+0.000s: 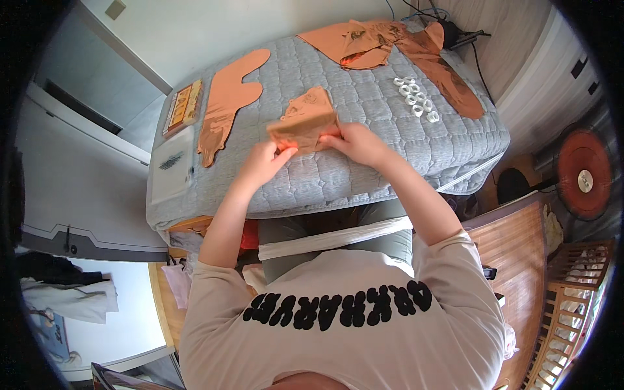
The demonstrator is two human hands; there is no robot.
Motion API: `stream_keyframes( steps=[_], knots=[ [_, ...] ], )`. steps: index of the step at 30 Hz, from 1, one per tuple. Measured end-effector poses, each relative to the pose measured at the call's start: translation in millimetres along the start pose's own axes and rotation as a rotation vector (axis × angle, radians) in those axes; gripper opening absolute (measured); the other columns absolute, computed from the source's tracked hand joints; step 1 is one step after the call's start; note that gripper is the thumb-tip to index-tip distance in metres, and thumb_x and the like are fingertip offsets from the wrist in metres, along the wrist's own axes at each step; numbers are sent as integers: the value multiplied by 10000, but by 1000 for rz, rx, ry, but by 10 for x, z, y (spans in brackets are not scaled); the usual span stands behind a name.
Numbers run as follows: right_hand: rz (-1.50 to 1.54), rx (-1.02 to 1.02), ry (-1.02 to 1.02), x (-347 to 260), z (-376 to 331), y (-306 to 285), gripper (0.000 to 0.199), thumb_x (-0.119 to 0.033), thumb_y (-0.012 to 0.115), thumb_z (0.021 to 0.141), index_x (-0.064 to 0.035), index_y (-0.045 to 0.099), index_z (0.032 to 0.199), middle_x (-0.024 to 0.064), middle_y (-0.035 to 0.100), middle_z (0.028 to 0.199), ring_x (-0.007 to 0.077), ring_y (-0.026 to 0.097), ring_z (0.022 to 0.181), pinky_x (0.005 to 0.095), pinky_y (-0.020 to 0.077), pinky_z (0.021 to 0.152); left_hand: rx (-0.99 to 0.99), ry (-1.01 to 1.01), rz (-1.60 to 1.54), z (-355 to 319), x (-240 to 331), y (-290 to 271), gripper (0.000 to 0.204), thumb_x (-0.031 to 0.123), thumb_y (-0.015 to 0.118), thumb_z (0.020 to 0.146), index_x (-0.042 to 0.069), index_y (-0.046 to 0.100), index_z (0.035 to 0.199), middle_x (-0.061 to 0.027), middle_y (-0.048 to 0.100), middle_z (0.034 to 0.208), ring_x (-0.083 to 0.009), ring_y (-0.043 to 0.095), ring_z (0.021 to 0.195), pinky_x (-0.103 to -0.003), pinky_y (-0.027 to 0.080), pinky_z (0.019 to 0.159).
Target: Folding deflated foil balloons and preparing them with backing cards for packaging.
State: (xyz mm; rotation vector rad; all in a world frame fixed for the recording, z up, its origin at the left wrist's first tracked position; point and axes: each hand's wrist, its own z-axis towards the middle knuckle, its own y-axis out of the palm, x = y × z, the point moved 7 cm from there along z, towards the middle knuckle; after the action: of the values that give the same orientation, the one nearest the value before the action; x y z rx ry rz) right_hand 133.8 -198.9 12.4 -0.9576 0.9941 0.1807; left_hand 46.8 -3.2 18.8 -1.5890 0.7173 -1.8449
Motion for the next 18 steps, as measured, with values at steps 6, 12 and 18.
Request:
stream_keyframes(
  steps=[6, 12, 18],
  knots=[
    [62, -3, 293, 157, 216, -78, 426, -389, 686, 980, 19, 721, 1099, 113, 743, 918, 190, 669, 826, 355, 517, 773, 19, -102, -249, 176, -223, 51, 766, 195, 763, 924, 0, 321, 1519, -125, 731, 849, -161, 693, 795, -318, 530, 727],
    [83, 38, 297, 192, 258, -54, 440, -387, 693, 963, 25, 721, 1115, 120, 737, 907, 200, 656, 806, 364, 512, 752, -48, -107, -202, 144, -151, 27, 1127, 180, 765, 921, 36, -108, 1619, -124, 721, 845, -155, 665, 757, -295, 511, 721],
    [-109, 15, 372, 316, 370, -54, 511, -453, 666, 935, 31, 733, 1081, 264, 729, 997, 397, 708, 955, 458, 533, 829, -87, -178, -127, 211, -241, 37, 1121, 172, 767, 909, 29, -86, 1622, -126, 715, 867, -194, 676, 793, -316, 526, 775]
  ],
)
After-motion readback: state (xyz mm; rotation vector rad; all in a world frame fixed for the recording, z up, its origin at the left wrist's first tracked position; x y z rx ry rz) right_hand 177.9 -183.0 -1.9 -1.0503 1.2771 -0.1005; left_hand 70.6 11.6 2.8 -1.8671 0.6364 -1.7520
